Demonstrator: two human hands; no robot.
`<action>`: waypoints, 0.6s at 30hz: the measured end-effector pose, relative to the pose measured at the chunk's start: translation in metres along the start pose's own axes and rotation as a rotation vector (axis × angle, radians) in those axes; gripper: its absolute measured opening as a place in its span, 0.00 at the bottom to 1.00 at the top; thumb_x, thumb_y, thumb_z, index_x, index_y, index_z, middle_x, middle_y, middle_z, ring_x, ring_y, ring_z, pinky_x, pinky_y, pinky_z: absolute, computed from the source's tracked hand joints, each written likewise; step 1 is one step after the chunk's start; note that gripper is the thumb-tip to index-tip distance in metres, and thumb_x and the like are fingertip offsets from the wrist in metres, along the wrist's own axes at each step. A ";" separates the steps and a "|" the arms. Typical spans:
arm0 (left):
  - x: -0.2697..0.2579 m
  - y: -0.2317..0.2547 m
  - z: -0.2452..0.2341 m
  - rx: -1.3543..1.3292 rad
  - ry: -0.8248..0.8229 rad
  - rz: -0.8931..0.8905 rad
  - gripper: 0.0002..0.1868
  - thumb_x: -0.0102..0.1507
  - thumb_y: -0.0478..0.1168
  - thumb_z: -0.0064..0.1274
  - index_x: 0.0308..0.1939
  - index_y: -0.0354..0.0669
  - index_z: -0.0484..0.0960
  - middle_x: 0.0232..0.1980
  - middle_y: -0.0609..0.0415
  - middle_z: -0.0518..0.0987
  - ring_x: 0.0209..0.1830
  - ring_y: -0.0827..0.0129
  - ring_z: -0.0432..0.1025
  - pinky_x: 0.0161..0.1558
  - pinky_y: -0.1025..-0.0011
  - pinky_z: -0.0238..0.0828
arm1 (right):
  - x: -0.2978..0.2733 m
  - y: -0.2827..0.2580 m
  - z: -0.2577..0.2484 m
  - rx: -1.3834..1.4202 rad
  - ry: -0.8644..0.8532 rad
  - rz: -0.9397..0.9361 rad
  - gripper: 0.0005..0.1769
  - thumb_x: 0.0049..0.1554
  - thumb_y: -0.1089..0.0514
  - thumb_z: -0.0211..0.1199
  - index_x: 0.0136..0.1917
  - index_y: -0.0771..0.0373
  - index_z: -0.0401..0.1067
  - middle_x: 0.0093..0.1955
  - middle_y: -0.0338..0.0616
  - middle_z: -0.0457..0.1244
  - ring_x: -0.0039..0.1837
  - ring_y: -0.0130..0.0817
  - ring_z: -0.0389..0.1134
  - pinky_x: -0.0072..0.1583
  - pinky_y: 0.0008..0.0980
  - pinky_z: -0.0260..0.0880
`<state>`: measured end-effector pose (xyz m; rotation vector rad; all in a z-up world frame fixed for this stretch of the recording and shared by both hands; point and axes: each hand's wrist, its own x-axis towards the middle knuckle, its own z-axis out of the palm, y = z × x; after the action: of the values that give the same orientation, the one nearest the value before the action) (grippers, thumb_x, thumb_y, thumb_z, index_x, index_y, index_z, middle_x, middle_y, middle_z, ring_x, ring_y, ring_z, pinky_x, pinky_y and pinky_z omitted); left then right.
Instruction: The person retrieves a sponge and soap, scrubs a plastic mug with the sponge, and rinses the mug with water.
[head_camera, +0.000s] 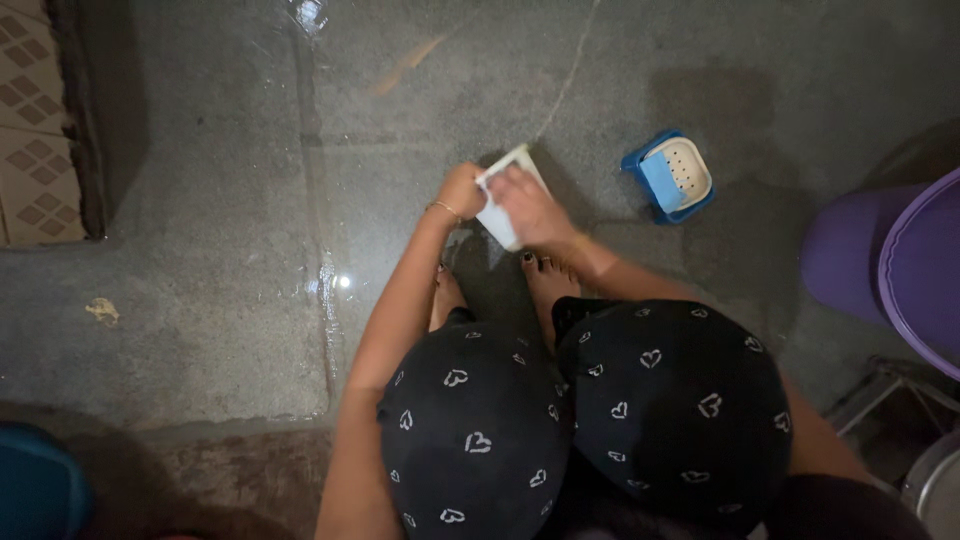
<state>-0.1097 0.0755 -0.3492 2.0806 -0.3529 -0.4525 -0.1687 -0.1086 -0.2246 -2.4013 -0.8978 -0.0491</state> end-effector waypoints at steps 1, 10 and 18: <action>0.003 0.003 -0.005 0.003 0.002 0.003 0.07 0.51 0.28 0.54 0.30 0.37 0.86 0.32 0.36 0.82 0.31 0.53 0.77 0.36 0.61 0.74 | 0.002 -0.002 0.002 -0.002 0.004 -0.003 0.15 0.62 0.66 0.57 0.62 0.68 0.69 0.68 0.54 0.63 0.74 0.53 0.60 0.76 0.46 0.61; -0.019 -0.008 -0.003 -0.215 -0.060 -0.145 0.17 0.51 0.23 0.45 0.35 0.40 0.87 0.31 0.44 0.84 0.30 0.67 0.79 0.38 0.66 0.75 | -0.019 0.039 -0.002 0.487 0.026 0.808 0.25 0.65 0.68 0.46 0.73 0.61 0.66 0.66 0.49 0.64 0.62 0.42 0.72 0.63 0.36 0.78; -0.027 -0.055 0.016 -0.403 0.008 -0.006 0.13 0.51 0.21 0.44 0.30 0.36 0.83 0.26 0.55 0.81 0.29 0.78 0.72 0.32 0.72 0.69 | -0.009 0.018 -0.007 -0.016 0.218 0.047 0.24 0.56 0.69 0.57 0.67 0.74 0.68 0.66 0.61 0.64 0.69 0.56 0.64 0.72 0.49 0.64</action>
<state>-0.1368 0.1027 -0.3995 1.6910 -0.2290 -0.4759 -0.1635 -0.1285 -0.2291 -2.3749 -0.7417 -0.2953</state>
